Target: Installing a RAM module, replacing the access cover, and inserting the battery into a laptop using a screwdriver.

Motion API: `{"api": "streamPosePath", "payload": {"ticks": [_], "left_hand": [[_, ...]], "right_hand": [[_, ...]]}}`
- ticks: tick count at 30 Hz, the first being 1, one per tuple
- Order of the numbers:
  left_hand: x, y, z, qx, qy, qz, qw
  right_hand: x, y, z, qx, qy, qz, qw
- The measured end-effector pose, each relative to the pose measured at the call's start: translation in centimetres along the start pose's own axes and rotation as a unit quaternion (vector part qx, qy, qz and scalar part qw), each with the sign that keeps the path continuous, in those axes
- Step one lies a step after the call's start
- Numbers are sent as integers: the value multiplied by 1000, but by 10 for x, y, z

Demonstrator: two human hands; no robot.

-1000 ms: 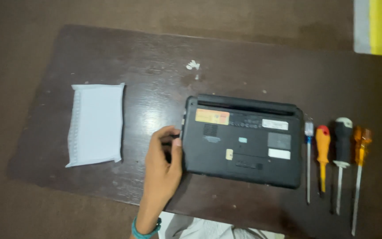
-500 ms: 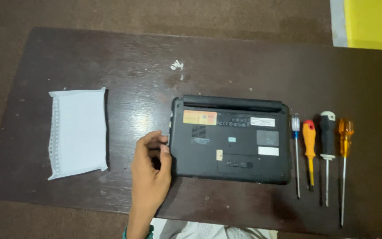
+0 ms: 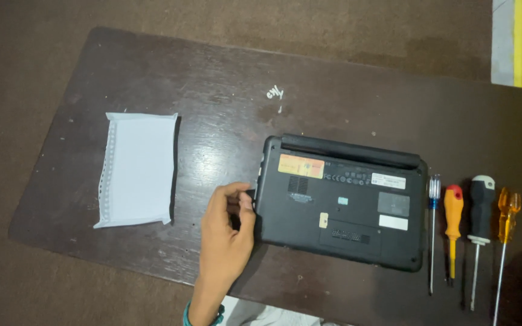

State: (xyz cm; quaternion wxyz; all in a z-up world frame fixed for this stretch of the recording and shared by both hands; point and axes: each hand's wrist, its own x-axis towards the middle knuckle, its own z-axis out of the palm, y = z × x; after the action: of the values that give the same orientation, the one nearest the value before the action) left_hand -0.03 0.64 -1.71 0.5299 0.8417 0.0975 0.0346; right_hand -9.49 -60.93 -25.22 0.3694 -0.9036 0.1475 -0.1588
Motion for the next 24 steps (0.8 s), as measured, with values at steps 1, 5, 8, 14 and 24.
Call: {"api": "streamPosePath", "payload": {"ticks": [1, 5, 8, 14, 24], "left_hand": [[0, -1, 0, -1, 4, 1, 1000], [-1, -5, -2, -6, 1, 5, 1000], [0, -1, -1, -3, -2, 15, 1000], [0, 1, -2, 16, -22, 50, 998], [-1, 0, 1, 25, 0, 59, 998]], "right_hand": [[-18, 2, -7, -3, 5, -2, 1000], [-47, -62, -9, -47, 20, 4, 999], [-51, -117, -5, -45, 34, 72, 996], [-50, -175, -5, -128, 49, 77, 988], [-49, -176, -6, -118, 45, 39, 991]]}}
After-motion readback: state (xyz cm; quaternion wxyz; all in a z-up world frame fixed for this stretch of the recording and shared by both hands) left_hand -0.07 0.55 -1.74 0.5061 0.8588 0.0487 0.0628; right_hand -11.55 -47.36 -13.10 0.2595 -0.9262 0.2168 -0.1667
